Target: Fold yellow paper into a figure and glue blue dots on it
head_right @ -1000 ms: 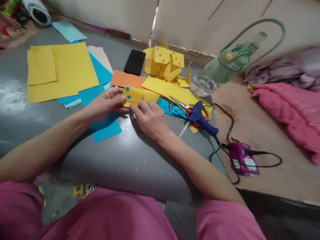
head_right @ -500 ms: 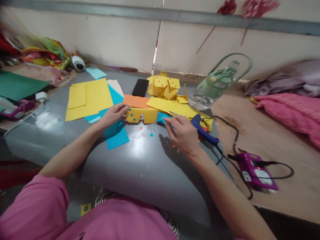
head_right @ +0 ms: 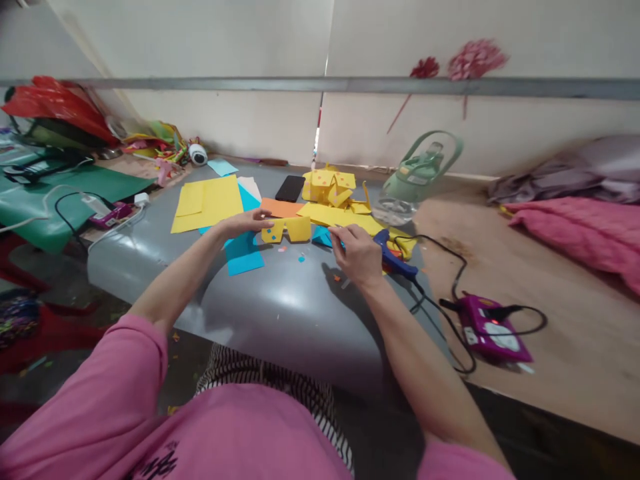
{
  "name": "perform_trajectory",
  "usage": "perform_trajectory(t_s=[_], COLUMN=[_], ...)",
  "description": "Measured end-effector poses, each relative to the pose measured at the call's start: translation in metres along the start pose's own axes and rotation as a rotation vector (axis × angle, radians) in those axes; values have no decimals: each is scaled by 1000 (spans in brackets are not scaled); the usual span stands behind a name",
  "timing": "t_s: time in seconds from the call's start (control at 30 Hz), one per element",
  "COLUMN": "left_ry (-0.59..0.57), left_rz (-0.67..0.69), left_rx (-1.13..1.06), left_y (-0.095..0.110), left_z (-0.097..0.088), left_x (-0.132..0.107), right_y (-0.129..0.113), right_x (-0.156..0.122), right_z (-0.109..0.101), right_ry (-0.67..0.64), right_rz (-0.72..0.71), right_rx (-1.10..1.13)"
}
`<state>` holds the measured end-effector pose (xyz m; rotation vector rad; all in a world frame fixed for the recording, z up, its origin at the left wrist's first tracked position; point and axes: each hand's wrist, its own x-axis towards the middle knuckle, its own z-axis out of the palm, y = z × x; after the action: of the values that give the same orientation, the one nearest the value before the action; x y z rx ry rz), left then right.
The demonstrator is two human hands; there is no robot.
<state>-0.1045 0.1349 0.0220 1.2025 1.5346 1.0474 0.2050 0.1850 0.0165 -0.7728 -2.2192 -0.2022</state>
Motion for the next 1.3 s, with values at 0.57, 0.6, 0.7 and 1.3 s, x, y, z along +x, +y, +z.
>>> perform_trajectory(t_s=[0.57,0.6,0.7,1.3], left_ry=[66,79,105,46], left_rz=[96,104,108,-40], left_rx=[78,84,59,50], left_y=[-26,-27,-33,-26], left_z=[24,25,26,26], left_x=[10,11,14,2], right_y=[2,2,1,9], right_x=[-3,-3,-4,-10], right_z=[9,10,11,-5], right_ry=[-45,-48,-57,-93], right_rz=[-9,-10,-4,189], right_rx=[-4,6,38,159])
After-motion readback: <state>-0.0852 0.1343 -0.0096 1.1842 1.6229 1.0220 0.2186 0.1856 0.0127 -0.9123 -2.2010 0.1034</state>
